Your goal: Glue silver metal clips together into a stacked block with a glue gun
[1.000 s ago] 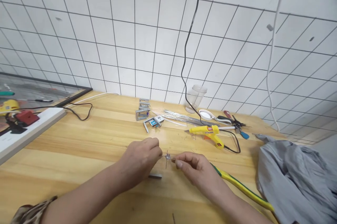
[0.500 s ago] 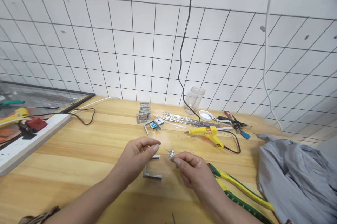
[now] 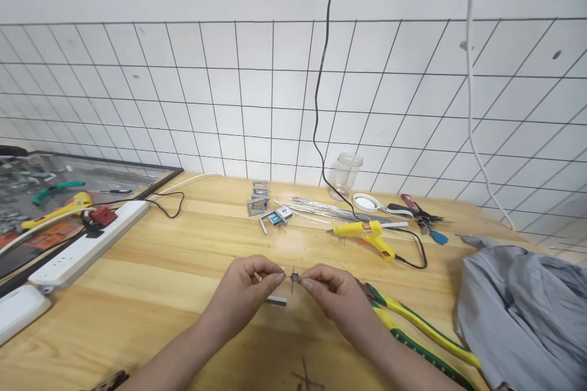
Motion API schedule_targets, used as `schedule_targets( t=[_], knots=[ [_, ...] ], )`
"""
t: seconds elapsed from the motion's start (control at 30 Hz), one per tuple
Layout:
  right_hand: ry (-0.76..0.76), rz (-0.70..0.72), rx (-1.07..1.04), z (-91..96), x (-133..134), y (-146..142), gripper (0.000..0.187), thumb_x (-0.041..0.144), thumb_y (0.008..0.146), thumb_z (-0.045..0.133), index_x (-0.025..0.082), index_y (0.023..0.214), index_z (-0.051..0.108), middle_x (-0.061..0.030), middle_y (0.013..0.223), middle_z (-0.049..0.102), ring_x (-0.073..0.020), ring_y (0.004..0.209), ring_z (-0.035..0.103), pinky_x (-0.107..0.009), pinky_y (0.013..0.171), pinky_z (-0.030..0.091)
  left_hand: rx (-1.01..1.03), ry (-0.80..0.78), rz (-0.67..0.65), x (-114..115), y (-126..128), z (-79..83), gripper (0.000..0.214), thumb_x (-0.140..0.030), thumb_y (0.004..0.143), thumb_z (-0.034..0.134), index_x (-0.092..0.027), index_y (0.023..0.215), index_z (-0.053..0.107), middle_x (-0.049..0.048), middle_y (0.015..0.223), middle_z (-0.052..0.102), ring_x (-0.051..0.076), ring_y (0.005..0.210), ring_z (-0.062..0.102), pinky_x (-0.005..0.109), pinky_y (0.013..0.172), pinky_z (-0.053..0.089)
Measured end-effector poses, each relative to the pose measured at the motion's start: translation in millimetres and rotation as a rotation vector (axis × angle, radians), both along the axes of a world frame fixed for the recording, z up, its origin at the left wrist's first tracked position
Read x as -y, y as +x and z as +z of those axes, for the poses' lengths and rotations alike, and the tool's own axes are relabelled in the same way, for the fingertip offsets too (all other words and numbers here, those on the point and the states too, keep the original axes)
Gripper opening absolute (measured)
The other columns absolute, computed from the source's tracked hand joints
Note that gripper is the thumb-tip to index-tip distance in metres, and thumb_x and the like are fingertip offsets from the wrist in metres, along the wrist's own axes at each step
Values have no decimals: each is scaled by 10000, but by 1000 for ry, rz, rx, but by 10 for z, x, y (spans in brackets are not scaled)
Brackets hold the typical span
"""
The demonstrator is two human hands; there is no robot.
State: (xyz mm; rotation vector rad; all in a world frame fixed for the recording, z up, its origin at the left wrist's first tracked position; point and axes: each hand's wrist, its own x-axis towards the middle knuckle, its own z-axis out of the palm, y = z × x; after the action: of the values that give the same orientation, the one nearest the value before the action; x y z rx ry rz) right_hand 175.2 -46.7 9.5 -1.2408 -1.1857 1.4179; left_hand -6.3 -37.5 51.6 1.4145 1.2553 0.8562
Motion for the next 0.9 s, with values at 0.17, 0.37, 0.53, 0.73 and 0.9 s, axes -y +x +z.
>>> schedule_targets(
  t=[0.17,0.37,0.53,0.73,0.9],
  knots=[
    [-90,17,-83,25,19,-22,416,564,596,757,170,693,664,92,435,373,-40,386,243,-205,395,141,12,32,-27,30,-14,7,262,-412,675,658,-152,671,686,20,640,651,148,617,537,248,591,432],
    [-97,-15,-72,-6,-33,-3,437,555,563,779,160,711,664,98,409,373,-47,377,260,-208,390,127,-230,212,66,-161,-231,-96,326,-453,763,568,-163,834,697,51,789,699,176,707,597,283,669,473],
    [-83,-52,-63,-46,-84,50,398,523,604,768,160,732,664,102,413,380,-49,391,260,-205,399,134,-406,276,45,-321,-373,-259,259,-396,736,590,-175,812,702,53,831,688,178,682,567,302,658,453],
    [-107,-80,-68,-110,-146,65,370,493,536,803,170,656,669,106,386,379,-40,358,239,-217,382,106,-470,289,-19,-333,-327,-357,236,-380,740,608,-180,824,699,45,821,647,177,678,564,292,634,445],
    [-161,-46,-174,3,-99,89,420,523,557,793,163,718,649,102,456,416,-25,354,229,-202,374,99,-323,287,1,-302,-218,-274,273,-415,757,596,-171,842,682,33,805,591,148,659,512,274,619,419]
  ],
)
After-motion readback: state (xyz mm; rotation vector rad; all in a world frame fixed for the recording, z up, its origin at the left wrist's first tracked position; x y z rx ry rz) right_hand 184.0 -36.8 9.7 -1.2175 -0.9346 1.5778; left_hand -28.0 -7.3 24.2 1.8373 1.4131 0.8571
